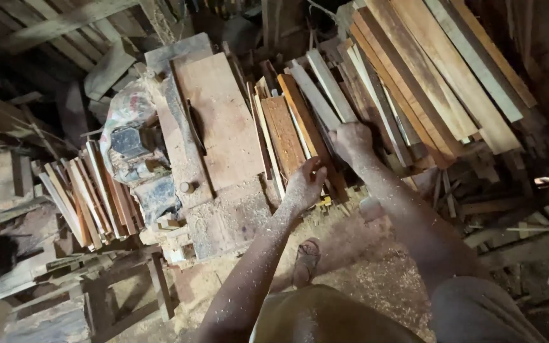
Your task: Feeding thin wooden strips into a woodworking machine for cutting or planing.
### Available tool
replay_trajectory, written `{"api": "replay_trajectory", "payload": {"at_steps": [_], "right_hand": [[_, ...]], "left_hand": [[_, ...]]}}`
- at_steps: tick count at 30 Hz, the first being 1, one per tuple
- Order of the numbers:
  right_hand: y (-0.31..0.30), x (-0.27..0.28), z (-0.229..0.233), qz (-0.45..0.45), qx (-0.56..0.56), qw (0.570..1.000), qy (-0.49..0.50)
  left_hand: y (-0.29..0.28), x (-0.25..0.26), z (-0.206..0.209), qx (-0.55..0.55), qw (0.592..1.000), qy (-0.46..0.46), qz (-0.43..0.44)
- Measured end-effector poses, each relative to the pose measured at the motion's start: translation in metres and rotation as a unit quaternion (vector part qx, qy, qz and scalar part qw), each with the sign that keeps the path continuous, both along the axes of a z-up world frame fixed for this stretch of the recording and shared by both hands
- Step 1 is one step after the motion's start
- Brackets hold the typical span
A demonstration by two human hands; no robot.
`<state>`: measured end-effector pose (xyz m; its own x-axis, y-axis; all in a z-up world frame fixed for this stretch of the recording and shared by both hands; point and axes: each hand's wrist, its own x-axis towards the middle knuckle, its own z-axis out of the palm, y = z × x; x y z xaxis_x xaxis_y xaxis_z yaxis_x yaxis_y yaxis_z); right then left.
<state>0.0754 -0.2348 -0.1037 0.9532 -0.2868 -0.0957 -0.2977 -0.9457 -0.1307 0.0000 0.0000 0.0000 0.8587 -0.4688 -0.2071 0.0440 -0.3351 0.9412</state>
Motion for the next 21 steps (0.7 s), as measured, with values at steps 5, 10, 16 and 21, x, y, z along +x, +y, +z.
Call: {"api": "replay_trajectory", "payload": {"at_steps": [5,10,16,21], "right_hand": [[-0.003,0.005,0.010,0.057,-0.133,0.989,-0.030],[0.027,-0.027,0.108,-0.046,0.090,0.995,0.014],[0.116,-0.090,0.103,-0.026,0.377,0.920,-0.101],[0.236,-0.150,0.090,-0.025,0.436,0.899,-0.033]], "left_hand": [[0.016,-0.005,-0.005,0.016,1.000,0.013,0.022],[0.033,-0.017,0.006,-0.001,0.999,0.024,0.044],[0.099,-0.063,0.074,-0.092,0.980,0.169,0.059],[0.178,-0.118,0.023,-0.064,0.962,0.248,0.094]]}}
